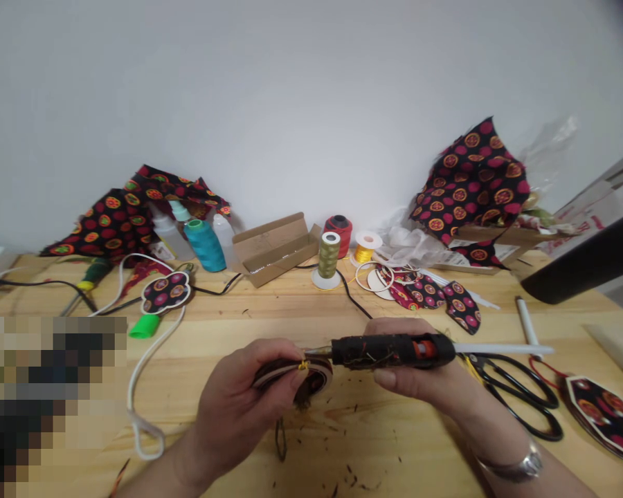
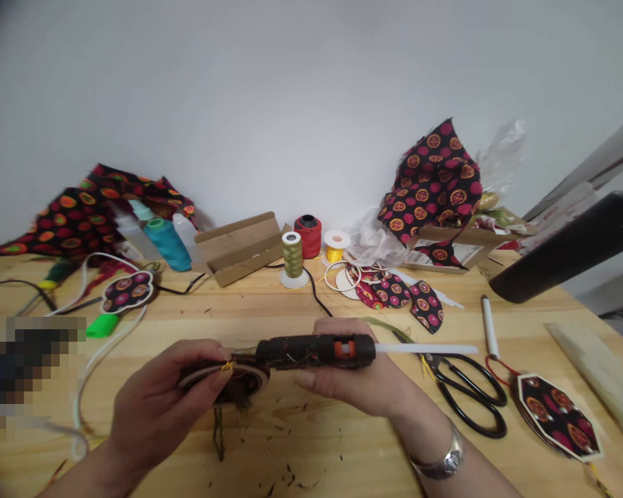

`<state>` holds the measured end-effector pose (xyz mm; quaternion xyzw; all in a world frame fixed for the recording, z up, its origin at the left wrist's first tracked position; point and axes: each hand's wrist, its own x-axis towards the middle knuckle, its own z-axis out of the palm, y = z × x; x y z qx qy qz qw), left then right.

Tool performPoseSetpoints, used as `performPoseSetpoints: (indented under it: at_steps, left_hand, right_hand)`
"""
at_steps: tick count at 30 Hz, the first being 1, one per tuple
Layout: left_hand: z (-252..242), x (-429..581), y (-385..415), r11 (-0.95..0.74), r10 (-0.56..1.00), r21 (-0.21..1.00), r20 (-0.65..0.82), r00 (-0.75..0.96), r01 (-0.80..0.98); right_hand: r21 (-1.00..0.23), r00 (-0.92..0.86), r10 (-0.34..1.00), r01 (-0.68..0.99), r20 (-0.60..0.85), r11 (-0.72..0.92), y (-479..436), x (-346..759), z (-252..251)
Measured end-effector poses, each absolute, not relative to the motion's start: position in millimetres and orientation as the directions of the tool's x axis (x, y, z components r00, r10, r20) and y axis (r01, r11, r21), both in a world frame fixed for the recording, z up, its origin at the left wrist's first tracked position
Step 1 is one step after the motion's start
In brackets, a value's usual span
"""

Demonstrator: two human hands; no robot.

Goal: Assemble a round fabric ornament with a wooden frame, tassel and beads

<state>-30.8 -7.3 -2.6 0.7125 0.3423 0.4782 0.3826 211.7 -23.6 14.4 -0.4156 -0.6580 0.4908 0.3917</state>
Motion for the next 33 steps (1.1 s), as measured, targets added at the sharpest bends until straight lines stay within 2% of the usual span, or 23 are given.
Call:
performPoseSetpoints:
  at_steps: [6, 18, 33]
  left_hand:
    - [-4.7, -31.9, -8.8, -0.449, 0.855, 0.891, 0.410, 0.317, 0.059]
    - [-3.9, -29.6, -9.0, -0.430, 0.870, 0.902, 0.400, 0.289, 0.044]
    - [-4.1, -31.5, -8.7, -0.473, 0.848, 0.876, 0.423, 0.318, 0.094]
  right_hand:
    - [-0.971, -0.337, 0.936, 0.171, 0.103, 0.168, -23.9, 212.4, 14.4]
    - [-0.970, -0.338, 0.935, 0.169, 0.108, 0.173, -23.2, 213.2, 14.6]
    - [-0.978, -0.340, 0.935, 0.143, 0.097, 0.154, -24.4, 212.5, 15.7]
